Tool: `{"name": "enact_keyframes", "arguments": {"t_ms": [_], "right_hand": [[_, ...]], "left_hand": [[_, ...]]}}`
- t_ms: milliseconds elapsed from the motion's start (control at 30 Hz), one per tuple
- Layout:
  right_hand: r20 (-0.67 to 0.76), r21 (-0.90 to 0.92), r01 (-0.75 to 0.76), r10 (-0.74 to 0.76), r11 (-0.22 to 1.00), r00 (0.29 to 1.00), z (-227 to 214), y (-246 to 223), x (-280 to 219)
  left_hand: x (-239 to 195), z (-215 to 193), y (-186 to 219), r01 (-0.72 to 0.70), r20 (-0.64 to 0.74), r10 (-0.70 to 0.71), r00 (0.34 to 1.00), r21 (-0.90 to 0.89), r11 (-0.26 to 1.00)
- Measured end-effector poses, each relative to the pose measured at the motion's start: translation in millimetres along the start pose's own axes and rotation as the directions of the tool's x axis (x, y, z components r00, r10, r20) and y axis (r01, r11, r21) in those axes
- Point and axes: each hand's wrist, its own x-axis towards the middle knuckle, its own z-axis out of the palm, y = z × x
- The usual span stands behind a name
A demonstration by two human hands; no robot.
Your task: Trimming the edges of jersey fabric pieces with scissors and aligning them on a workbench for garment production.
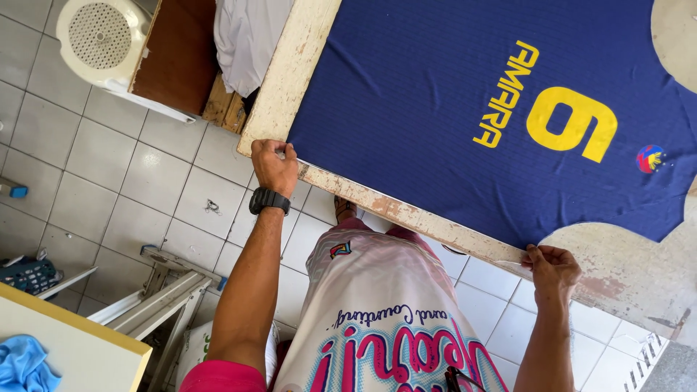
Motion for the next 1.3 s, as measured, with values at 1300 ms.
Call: {"name": "enact_keyframes", "arguments": {"t_ms": [1300], "right_hand": [[0.116, -0.655, 0.261, -0.247, 0.709, 0.962, 50.1, -35.2, -17.3]], "left_hand": [[319.3, 244.8, 273.9, -0.825, 0.484, 0.686, 0.544, 0.156, 0.544]]}}
